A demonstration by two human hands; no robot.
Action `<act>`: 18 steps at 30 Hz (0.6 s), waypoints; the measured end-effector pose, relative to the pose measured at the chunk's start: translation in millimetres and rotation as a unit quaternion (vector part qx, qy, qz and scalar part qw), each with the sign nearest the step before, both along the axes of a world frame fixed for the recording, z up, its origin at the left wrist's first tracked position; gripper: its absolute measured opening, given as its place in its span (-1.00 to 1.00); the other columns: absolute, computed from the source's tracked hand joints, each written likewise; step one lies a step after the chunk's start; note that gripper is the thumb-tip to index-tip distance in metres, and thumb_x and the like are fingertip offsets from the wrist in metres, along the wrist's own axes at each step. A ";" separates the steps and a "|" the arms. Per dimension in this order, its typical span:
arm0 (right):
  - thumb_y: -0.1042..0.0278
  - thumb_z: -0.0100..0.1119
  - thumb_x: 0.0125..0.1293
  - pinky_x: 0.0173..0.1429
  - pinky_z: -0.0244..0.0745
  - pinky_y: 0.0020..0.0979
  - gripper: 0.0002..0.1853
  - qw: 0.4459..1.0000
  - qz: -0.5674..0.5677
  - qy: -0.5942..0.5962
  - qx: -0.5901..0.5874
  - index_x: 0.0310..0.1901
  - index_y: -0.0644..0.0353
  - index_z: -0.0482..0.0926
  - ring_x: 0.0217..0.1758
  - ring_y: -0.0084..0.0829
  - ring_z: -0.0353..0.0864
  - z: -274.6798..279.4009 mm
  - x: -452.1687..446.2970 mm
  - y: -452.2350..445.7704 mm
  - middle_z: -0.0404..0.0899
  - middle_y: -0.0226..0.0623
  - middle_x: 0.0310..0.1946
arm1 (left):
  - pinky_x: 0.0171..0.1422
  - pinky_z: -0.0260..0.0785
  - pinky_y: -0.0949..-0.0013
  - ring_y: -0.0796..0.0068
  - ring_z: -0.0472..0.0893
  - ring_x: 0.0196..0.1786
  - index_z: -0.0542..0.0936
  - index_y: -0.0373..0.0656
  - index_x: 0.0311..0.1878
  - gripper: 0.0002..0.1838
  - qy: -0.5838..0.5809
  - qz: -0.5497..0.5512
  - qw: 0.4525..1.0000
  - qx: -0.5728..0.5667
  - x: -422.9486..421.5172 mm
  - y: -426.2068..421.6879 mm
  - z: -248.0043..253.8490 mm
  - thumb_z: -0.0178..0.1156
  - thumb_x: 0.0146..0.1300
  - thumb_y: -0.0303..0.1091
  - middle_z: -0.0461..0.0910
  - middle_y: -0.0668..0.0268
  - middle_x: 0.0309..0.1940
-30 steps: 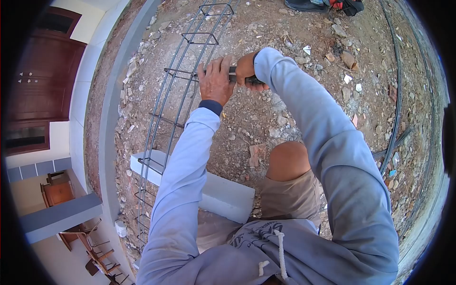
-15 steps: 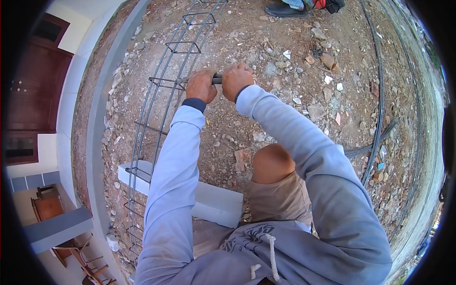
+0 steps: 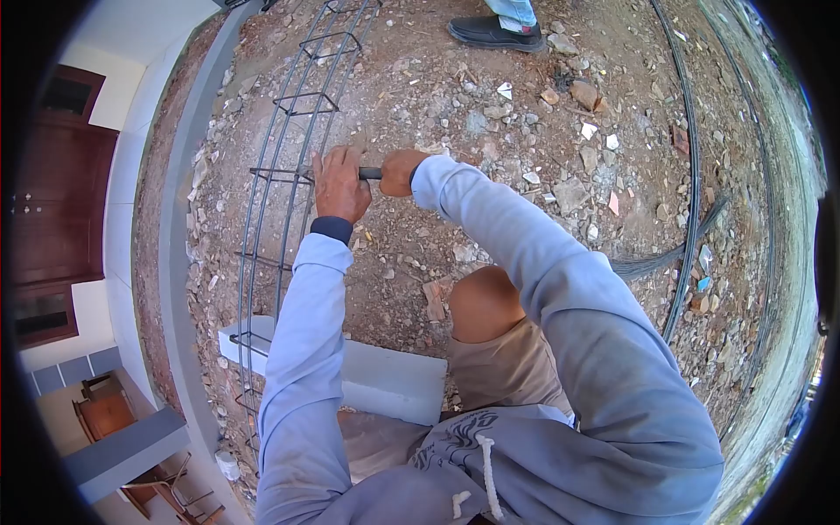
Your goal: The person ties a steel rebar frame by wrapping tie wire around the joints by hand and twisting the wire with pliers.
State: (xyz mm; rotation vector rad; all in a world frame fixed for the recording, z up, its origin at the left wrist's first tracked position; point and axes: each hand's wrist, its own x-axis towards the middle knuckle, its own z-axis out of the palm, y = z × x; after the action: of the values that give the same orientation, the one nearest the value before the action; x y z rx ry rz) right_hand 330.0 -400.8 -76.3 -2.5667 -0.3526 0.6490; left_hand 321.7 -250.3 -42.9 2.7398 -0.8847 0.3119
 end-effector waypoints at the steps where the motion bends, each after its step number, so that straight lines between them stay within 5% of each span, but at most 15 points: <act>1: 0.23 -0.04 0.09 0.09 0.49 -0.18 -0.61 1.000 0.008 -0.004 0.000 -0.18 0.27 0.66 -0.05 -0.01 0.62 6.6 -5.2 0.0 0.61 0.08 -0.15 | 0.45 -0.08 -0.18 0.16 0.37 0.23 0.43 -0.05 0.11 -0.41 -0.043 0.026 0.998 -0.028 -12.5 -2.3 1.8 0.13 -0.11 -0.58 0.46 0.19 0.05; 5: 0.24 -0.04 0.11 0.04 0.52 -0.17 -0.64 0.999 0.013 -0.030 -0.005 -0.24 0.29 0.67 -0.10 -0.01 0.63 12.8 -9.3 -2.6 0.62 0.09 -0.21 | 0.45 -0.15 -0.22 0.15 0.31 0.29 0.39 -0.10 0.17 -0.40 -0.080 0.140 0.983 -0.088 -70.5 2.4 -15.2 0.18 -0.05 -0.49 0.39 0.21 0.12; 11: 0.18 0.02 0.19 -0.16 0.59 -0.15 -0.66 0.994 0.074 -0.083 -0.025 -0.33 0.31 0.65 -0.30 -0.08 0.67 -34.6 -4.3 9.3 0.64 0.00 -0.36 | 0.43 -0.10 -0.17 0.20 0.30 0.31 0.45 -0.10 0.09 -0.54 0.157 0.202 0.967 0.003 -124.5 25.1 -93.2 0.22 0.07 -0.35 0.43 0.21 0.12; 14: 0.16 0.07 0.27 -0.34 0.61 -0.21 -0.67 0.950 -0.100 0.262 0.138 -0.40 0.32 0.59 -0.44 -0.24 0.64 38.5 -21.2 2.5 0.61 -0.13 -0.48 | 0.45 -0.07 -0.09 0.09 0.34 0.29 0.42 -0.06 0.16 -0.50 0.254 0.185 0.945 0.088 -132.0 36.7 -138.3 0.21 0.12 -0.23 0.43 0.11 0.15; 17: 0.14 0.08 0.32 -0.43 0.60 -0.28 -0.66 0.918 -0.111 0.346 0.160 -0.40 0.30 0.53 -0.50 -0.36 0.61 55.8 -24.0 5.6 0.56 -0.24 -0.53 | 0.45 -0.06 -0.10 0.08 0.40 0.25 0.42 -0.07 0.17 -0.50 0.385 0.230 0.880 0.158 -142.0 31.8 -152.9 0.21 0.12 -0.25 0.45 0.09 0.14; 18: 0.09 0.06 0.34 -0.42 0.61 -0.26 -0.64 0.904 -0.096 0.379 0.172 -0.31 0.31 0.53 -0.50 -0.32 0.62 50.1 -19.8 6.8 0.58 -0.20 -0.51 | 0.45 -0.06 -0.10 0.09 0.41 0.24 0.42 -0.08 0.17 -0.49 0.358 0.224 0.895 0.145 -149.5 31.9 -160.6 0.20 0.11 -0.26 0.46 0.09 0.12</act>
State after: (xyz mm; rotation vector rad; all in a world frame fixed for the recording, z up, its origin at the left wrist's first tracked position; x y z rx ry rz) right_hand 310.2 -394.0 -26.2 -1.8058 0.0532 1.2978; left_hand 172.2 -218.4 -203.5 2.9214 -0.0980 -0.7787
